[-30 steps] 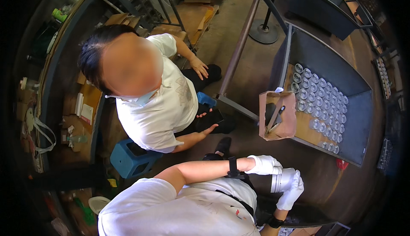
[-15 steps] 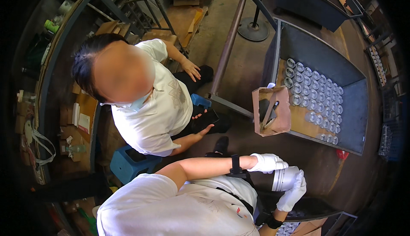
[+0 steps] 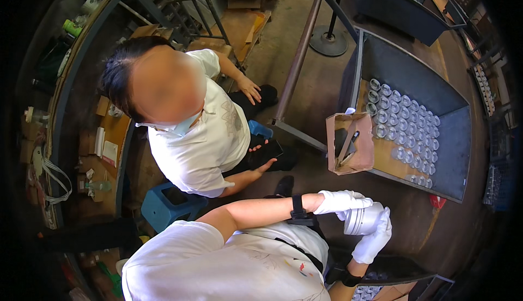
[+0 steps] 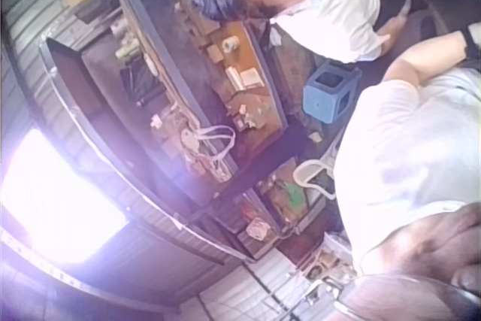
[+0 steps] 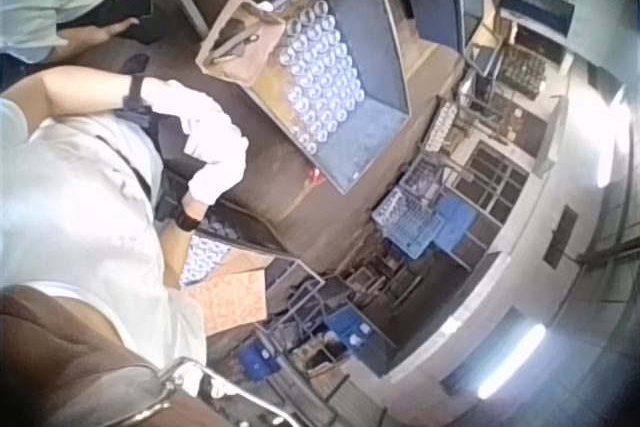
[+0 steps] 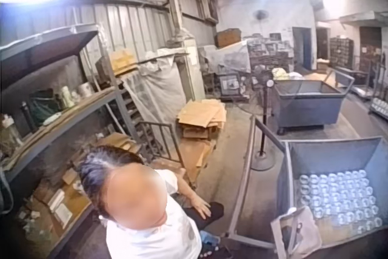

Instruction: Inspecting metal engine pistons for quality and organizing them into bins.

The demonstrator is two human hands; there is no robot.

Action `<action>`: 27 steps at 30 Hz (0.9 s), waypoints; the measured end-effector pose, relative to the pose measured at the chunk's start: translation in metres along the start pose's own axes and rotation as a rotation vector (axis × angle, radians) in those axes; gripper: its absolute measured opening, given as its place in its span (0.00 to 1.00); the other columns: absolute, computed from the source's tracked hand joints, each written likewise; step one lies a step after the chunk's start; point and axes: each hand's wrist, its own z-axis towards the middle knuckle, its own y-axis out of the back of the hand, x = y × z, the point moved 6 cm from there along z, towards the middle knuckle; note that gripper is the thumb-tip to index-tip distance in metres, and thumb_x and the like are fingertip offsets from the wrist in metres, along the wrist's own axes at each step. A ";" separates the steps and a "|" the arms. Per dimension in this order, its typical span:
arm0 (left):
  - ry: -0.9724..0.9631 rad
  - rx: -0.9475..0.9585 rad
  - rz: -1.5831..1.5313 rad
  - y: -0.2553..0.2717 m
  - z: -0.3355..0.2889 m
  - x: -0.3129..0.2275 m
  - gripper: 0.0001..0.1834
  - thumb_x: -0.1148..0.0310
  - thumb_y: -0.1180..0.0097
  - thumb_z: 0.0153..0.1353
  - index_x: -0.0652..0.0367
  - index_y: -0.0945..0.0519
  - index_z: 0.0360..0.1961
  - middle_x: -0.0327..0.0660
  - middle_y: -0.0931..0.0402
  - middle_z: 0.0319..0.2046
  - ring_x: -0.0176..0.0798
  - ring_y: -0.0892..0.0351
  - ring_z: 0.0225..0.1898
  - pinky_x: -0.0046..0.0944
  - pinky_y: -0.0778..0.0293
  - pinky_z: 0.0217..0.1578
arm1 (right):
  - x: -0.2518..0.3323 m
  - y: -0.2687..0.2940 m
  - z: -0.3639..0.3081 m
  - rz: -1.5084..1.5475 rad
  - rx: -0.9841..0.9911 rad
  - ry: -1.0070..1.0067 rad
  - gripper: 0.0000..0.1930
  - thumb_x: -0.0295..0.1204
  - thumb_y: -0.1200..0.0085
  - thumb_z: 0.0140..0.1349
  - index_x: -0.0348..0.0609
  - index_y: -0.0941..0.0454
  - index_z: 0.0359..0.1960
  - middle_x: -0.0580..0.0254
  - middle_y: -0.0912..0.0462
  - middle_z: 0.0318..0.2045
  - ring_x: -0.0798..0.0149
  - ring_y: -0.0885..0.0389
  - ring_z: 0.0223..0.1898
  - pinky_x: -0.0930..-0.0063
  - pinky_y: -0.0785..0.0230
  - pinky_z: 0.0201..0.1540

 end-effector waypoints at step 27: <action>0.002 -0.031 -0.079 0.010 0.015 0.016 0.30 0.46 0.58 0.69 0.56 0.30 0.62 0.41 0.26 0.50 0.39 0.21 0.45 0.38 0.22 0.40 | -0.017 0.006 0.012 -0.076 0.054 -0.022 0.25 0.42 0.52 0.70 0.32 0.29 0.59 0.59 0.23 0.49 0.67 0.24 0.48 0.71 0.31 0.53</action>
